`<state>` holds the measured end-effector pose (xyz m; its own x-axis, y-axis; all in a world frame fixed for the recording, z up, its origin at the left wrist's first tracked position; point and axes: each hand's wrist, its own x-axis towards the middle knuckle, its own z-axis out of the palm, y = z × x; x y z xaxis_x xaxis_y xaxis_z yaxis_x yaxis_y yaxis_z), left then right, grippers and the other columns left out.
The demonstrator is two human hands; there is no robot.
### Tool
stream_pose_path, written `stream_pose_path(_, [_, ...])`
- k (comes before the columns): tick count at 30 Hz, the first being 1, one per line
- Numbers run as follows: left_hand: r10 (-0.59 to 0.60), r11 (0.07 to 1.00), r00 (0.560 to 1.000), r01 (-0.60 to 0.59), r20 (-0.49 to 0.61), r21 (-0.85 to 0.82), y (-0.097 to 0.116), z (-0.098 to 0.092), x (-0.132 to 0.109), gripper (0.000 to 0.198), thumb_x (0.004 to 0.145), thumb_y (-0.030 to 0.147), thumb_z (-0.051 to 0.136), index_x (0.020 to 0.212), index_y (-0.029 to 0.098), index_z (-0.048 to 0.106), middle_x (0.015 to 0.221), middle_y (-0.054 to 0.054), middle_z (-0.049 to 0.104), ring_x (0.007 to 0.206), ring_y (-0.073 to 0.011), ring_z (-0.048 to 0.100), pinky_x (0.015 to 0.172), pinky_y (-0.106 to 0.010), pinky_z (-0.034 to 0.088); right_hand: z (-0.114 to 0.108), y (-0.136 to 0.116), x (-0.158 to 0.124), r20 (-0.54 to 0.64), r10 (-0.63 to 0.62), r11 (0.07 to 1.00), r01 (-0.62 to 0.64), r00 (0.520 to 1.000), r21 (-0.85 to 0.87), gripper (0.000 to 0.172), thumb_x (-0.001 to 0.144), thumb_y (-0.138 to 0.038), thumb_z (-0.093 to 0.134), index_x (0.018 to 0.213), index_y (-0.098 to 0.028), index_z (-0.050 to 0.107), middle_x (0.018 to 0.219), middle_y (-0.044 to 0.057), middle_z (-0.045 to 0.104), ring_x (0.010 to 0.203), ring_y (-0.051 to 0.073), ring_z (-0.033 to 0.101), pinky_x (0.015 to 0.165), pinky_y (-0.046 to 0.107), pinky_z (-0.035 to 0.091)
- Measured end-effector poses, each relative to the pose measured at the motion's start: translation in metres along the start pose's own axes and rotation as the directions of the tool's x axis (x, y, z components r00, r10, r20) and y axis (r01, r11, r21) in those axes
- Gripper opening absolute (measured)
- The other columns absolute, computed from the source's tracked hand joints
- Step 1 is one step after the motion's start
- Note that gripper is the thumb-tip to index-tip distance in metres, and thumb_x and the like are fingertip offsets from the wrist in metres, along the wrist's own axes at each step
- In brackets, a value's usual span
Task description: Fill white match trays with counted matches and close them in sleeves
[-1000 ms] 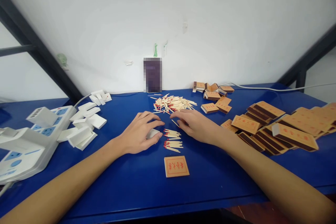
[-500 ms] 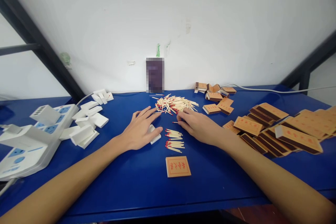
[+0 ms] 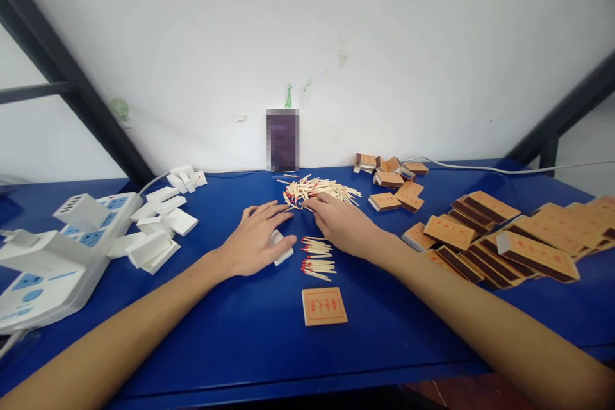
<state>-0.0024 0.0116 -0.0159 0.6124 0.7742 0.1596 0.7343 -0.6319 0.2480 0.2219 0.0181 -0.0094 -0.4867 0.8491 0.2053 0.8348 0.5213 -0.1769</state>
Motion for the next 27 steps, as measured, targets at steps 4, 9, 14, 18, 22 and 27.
stream_pose_path(4, [0.033, 0.998, 0.999, -0.033, -0.018, -0.048, 0.002, -0.002, -0.001, 0.051, 0.096, 0.051, 0.045, 0.134, 0.019, 0.057, 0.145, -0.01, 0.053, 0.141, -0.0332, 0.036, 0.113, -0.058, 0.025, 0.0, -0.009, 0.011, 0.065, 0.055, 0.991, -0.046, 0.996, -0.128, 0.04, 0.097, -0.014, 0.037, 0.133, -0.017, 0.055, 0.125, 0.015, 0.056, 0.098, 0.025, 0.063, 0.077, 0.034, 0.048])
stream_pose_path(9, [0.001, 0.958, 0.993, -0.035, -0.119, -0.283, -0.004, -0.006, 0.005, 0.039, 0.097, 0.043, 0.045, 0.12, 0.021, 0.066, 0.131, -0.007, 0.064, 0.126, -0.0275, 0.053, 0.108, -0.047, 0.036, 0.001, -0.008, 0.003, 0.062, 0.008, 0.991, 0.0, 0.998, -0.135, 0.037, 0.096, -0.013, 0.039, 0.126, -0.015, 0.061, 0.117, 0.014, 0.059, 0.093, 0.023, 0.064, 0.078, 0.034, 0.049])
stream_pose_path(14, [-0.119, 0.931, 0.992, 0.099, -0.034, -0.352, -0.016, -0.013, 0.033, 0.035, 0.09, 0.038, 0.054, 0.114, 0.017, 0.068, 0.083, -0.002, 0.07, 0.071, -0.0162, 0.061, 0.067, -0.028, 0.046, 0.002, -0.001, -0.014, 0.038, -0.075, 0.994, 0.078, 0.996, -0.077, 0.037, 0.094, -0.01, 0.043, 0.124, -0.014, 0.064, 0.115, 0.014, 0.062, 0.101, 0.025, 0.063, 0.083, 0.036, 0.051])
stream_pose_path(18, [0.005, 0.989, 0.998, 0.006, 0.069, -0.15, -0.015, -0.02, 0.054, 0.027, 0.083, 0.036, 0.065, 0.102, 0.018, 0.07, 0.07, 0.001, 0.063, 0.061, -0.0134, 0.055, 0.06, -0.025, 0.038, 0.004, 0.009, -0.02, -0.055, -0.151, 0.988, 0.153, 0.987, 0.023, 0.032, 0.094, -0.013, 0.044, 0.115, -0.014, 0.068, 0.111, 0.013, 0.066, 0.104, 0.023, 0.063, 0.089, 0.037, 0.051])
stream_pose_path(22, [0.029, 0.998, 0.994, -0.023, 0.107, -0.056, -0.01, -0.024, 0.061, 0.019, 0.084, 0.032, 0.063, 0.095, 0.018, 0.07, 0.068, 0.001, 0.062, 0.059, -0.0133, 0.053, 0.06, -0.025, 0.035, 0.003, 0.017, -0.021, -0.101, -0.17, 0.983, 0.176, 0.98, 0.053, 0.027, 0.093, -0.013, 0.047, 0.109, -0.015, 0.07, 0.107, 0.011, 0.07, 0.104, 0.023, 0.063, 0.091, 0.038, 0.051])
stream_pose_path(27, [0.03, 0.998, 0.975, -0.018, 0.22, -0.056, -0.007, -0.031, 0.068, 0.013, 0.084, 0.025, 0.06, 0.087, 0.017, 0.069, 0.075, -0.001, 0.068, 0.064, -0.0133, 0.057, 0.063, -0.025, 0.037, 0.002, 0.02, -0.021, -0.08, -0.124, 0.99, 0.129, 0.989, 0.063, 0.027, 0.093, -0.012, 0.047, 0.104, -0.016, 0.071, 0.105, 0.01, 0.071, 0.102, 0.022, 0.063, 0.091, 0.038, 0.05])
